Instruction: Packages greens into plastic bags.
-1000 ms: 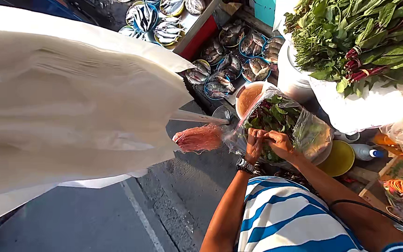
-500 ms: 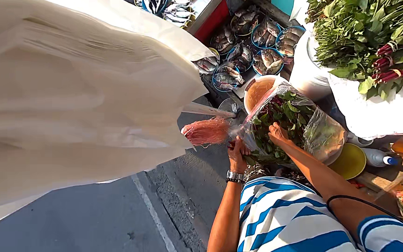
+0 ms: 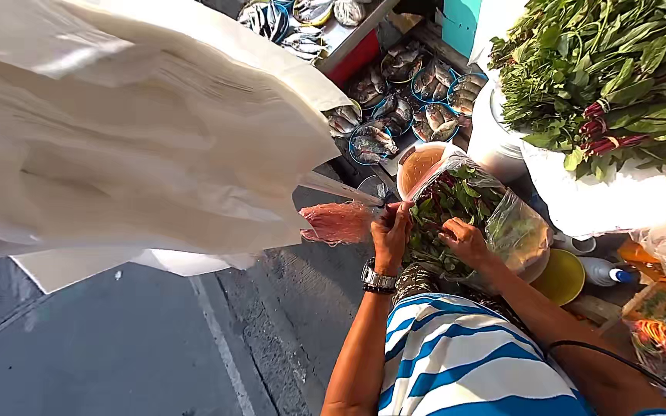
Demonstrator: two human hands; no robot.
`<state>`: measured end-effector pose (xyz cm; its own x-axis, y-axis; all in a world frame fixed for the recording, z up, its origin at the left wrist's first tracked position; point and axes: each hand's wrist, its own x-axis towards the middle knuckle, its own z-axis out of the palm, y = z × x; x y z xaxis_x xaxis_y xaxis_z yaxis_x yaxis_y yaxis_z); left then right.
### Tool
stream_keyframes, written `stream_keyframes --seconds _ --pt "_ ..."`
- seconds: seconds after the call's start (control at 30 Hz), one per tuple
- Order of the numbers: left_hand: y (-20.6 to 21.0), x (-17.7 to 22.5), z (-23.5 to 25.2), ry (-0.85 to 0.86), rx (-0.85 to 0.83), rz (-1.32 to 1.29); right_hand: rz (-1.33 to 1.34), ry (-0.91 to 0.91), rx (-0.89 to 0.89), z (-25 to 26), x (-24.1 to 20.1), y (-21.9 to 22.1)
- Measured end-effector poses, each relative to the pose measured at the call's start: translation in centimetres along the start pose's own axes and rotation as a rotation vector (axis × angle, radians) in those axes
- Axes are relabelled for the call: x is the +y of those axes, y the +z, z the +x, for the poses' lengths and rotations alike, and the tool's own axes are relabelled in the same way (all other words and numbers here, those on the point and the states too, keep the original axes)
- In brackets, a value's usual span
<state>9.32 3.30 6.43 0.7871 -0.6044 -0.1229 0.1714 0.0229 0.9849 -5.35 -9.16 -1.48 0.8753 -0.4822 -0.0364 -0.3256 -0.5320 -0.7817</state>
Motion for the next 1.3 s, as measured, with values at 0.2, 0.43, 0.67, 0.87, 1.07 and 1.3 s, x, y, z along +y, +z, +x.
stream_keyframes --seconds 0.2,0.43,0.67,0.87,1.07,1.3 --pt "1.6 -1.2 -0.5 0.147 -0.090 0.436 0.167 -0.050 0.118 -1.2 -1.7 -0.9" --pt "1.7 -3.2 -1.7 0.079 -0.256 0.065 0.263 -0.098 0.042 -1.6 -3.0 -2.6" --pt "3.5 -3.2 -2.4 0.015 -0.205 0.014 0.203 -0.177 0.051 -1.9 -3.1 -2.3" --pt "2.2 -3.1 -2.4 0.082 -0.207 0.155 0.286 -0.211 0.078 -2.6 -3.7 -1.5" --pt "-2.3 -0.7 -2.0 0.095 0.053 -0.305 0.734 0.191 -0.012 -1.7 0.7 -1.1" --pt "-4.8 -1.6 -2.6 -0.070 0.264 -0.474 -0.012 0.591 -0.144 4.5 7.6 0.2"
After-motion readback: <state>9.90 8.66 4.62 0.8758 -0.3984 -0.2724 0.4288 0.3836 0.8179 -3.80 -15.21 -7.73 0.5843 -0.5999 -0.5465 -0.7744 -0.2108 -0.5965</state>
